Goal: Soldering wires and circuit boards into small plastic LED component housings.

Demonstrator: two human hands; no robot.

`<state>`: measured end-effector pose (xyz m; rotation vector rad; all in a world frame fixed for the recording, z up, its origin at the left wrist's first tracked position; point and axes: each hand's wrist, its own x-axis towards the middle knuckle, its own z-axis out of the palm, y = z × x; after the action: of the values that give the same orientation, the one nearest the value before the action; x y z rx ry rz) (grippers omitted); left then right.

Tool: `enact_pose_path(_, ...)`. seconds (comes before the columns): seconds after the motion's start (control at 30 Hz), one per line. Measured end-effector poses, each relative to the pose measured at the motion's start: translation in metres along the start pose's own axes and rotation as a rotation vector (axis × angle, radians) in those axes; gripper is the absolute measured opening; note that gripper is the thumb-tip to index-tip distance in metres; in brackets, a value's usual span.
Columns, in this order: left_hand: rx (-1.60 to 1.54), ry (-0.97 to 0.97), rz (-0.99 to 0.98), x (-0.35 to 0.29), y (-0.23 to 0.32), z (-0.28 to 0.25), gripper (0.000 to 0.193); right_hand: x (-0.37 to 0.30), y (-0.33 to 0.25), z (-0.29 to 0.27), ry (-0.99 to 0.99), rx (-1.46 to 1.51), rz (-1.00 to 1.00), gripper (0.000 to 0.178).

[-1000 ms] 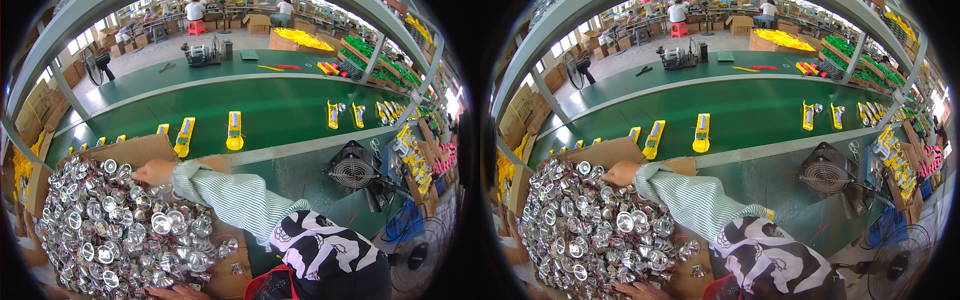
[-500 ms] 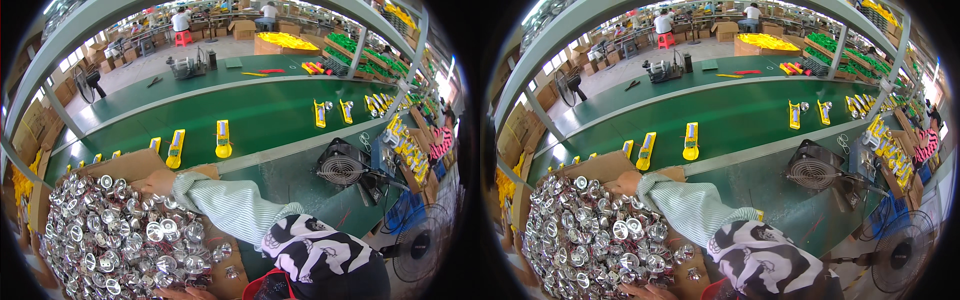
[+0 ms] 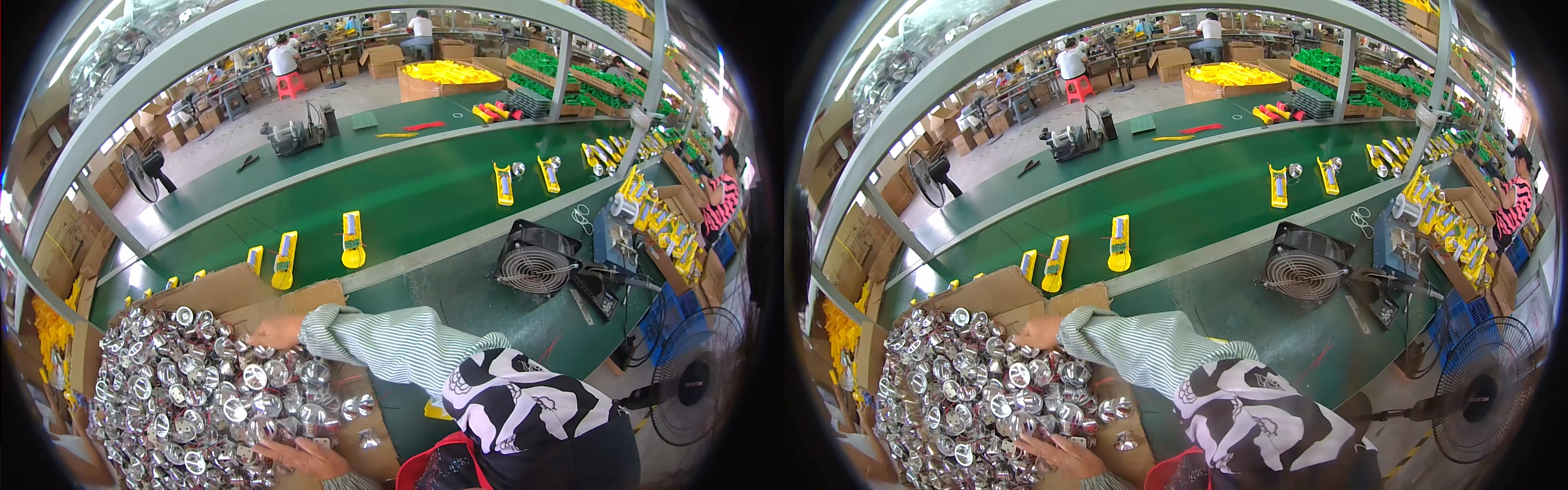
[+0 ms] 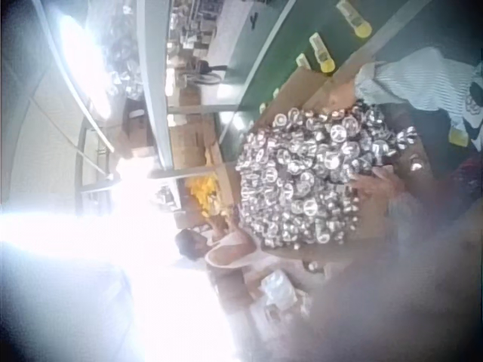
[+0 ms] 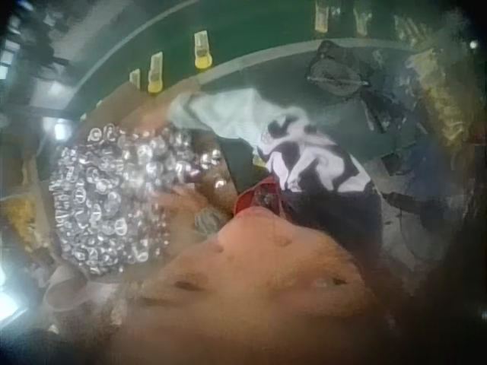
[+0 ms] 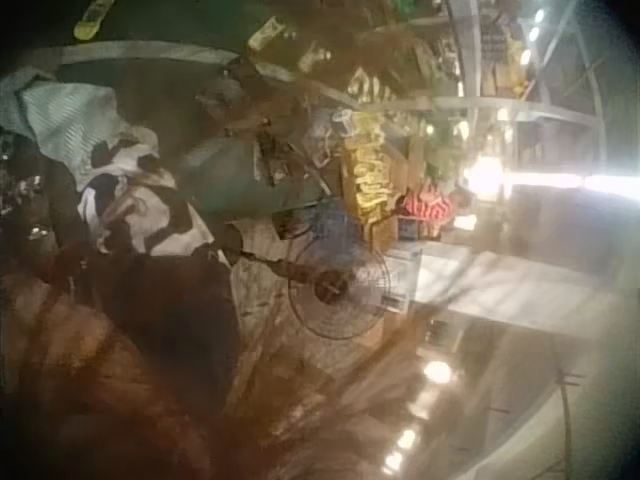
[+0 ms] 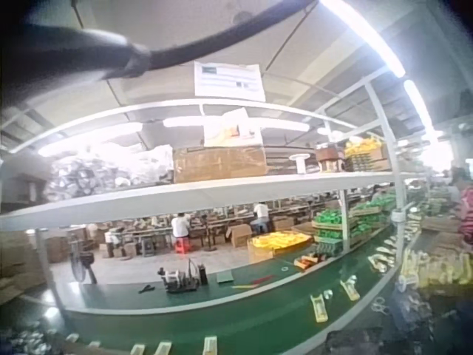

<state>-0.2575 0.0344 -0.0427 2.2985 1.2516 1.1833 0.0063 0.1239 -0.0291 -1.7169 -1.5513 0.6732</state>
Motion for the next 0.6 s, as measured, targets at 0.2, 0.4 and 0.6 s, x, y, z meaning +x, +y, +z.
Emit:
enact_pose_path(0.2, -0.012, 0.023, 0.041, 0.005, 0.006, 0.014, 0.057, -0.027, 0.017, -0.026, 0.248, -0.228, 0.081, 0.049)
enact_pose_path(0.4, 0.076, 0.021, -0.008, 0.008, 0.012, 0.017, 0.059, -0.057, 0.003, -0.008, 0.161, -0.150, 0.145, 0.053)
enact_pose_path(0.6, 0.105, -0.046, -0.036, 0.011, 0.019, 0.020, 0.057, -0.079, 0.007, -0.020, 0.094, -0.079, 0.155, 0.057)
